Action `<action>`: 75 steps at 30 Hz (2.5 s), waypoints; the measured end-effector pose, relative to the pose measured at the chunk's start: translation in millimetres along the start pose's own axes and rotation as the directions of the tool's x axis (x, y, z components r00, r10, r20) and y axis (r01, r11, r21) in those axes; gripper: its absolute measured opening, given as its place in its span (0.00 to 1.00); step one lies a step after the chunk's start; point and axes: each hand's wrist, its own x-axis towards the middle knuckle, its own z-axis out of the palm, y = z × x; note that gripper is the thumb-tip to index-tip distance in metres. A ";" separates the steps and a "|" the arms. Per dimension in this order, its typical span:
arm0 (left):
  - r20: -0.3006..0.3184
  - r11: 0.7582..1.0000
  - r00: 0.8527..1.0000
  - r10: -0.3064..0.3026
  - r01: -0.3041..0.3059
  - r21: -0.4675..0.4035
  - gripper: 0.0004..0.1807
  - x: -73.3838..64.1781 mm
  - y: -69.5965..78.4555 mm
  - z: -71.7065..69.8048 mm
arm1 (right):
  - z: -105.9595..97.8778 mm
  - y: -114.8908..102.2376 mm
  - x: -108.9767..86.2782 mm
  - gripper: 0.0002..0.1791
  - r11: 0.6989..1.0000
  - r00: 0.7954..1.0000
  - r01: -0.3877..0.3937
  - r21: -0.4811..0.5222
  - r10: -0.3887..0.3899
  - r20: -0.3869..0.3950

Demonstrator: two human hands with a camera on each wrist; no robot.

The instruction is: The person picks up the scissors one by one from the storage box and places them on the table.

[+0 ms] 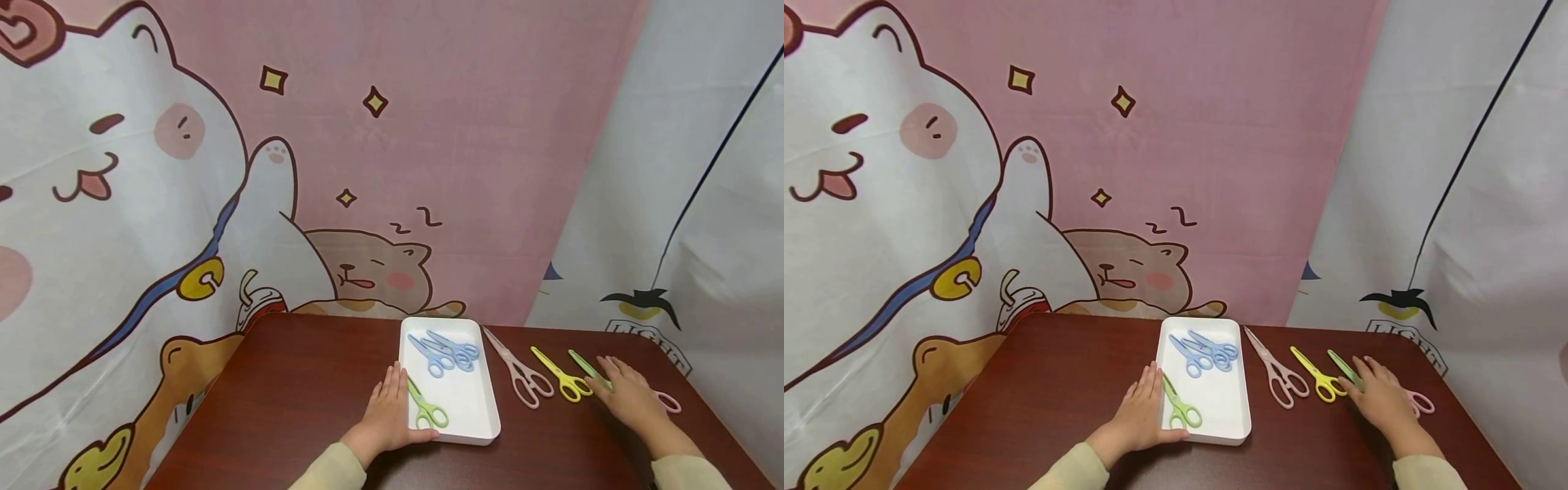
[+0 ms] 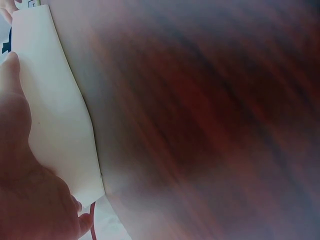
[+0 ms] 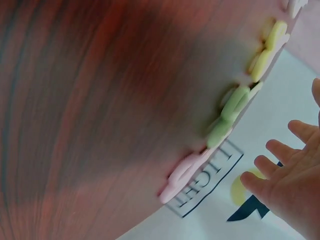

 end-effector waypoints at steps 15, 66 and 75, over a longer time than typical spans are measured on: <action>0.027 1.000 1.000 0.001 -0.001 -0.011 0.71 -4.9 5.6 -16.2 | 16.1 -50.3 -4.5 0.39 0.993 0.993 0.114 -0.025 -0.115 -0.039; 0.026 1.000 1.000 -0.009 0.009 -0.009 0.73 -1.2 2.9 -6.4 | 56.9 -195.7 -13.6 0.37 0.934 0.934 0.354 0.048 -0.351 -0.075; 0.033 1.000 0.999 -0.011 0.011 0.004 0.74 0.5 1.6 -3.2 | 62.9 -212.7 -11.7 0.37 0.908 0.913 0.406 0.098 -0.399 -0.083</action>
